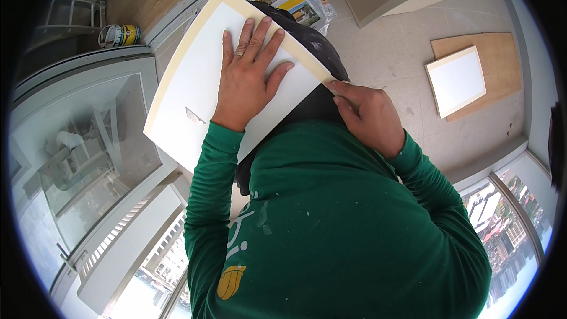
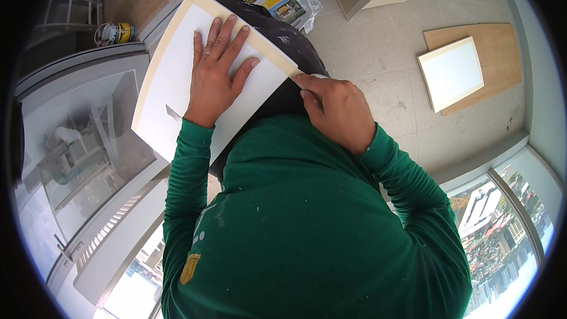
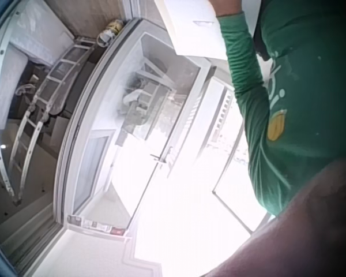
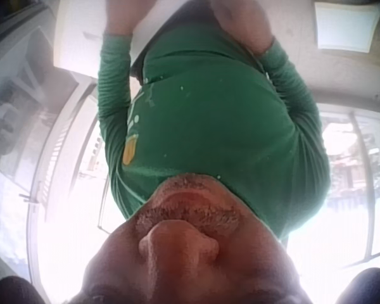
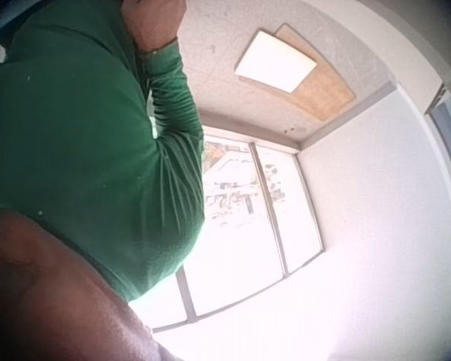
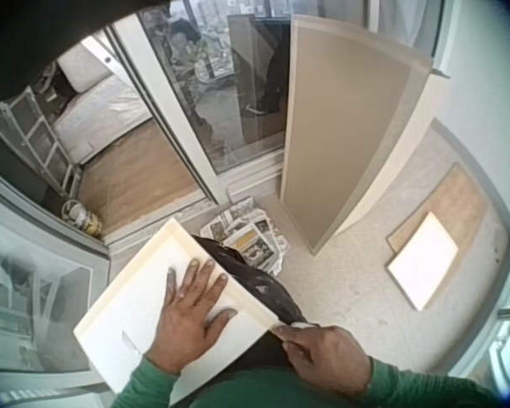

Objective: The person applies tape along the edges of white panels by hand, smoothing the tape onto the surfaces and using a small blade to trim the excess tape.

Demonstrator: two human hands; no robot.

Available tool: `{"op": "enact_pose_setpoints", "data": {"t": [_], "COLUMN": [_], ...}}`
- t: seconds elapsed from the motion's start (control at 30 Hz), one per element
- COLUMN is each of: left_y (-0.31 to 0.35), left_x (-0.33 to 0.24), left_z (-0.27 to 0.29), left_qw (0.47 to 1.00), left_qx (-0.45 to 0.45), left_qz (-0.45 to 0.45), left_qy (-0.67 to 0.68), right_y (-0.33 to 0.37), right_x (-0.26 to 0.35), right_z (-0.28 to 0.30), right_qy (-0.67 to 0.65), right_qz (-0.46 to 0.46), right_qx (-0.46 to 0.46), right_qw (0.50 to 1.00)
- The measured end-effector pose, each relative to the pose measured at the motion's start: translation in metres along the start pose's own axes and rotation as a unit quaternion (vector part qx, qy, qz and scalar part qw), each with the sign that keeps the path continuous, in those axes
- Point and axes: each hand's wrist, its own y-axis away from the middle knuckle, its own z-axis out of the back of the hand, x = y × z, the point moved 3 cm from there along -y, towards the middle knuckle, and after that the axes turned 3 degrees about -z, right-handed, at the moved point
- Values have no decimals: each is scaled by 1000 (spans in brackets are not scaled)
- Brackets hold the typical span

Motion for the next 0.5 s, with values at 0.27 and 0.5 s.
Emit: {"op": "enact_pose_setpoints", "data": {"t": [0.27,0.5], "left_y": [9,6], "left_x": [-16,-24], "left_z": [-9,1], "left_qw": [999,998], "left_qx": [-11,30], "left_qz": [-13,-19], "left_qy": [27,46], "right_y": [0,0], "right_x": [-1,-2], "right_z": [-2,-2], "right_qy": [4,7], "right_qz": [-1,-6], "right_qx": [-5,-2], "right_qw": [1000,1000]}}
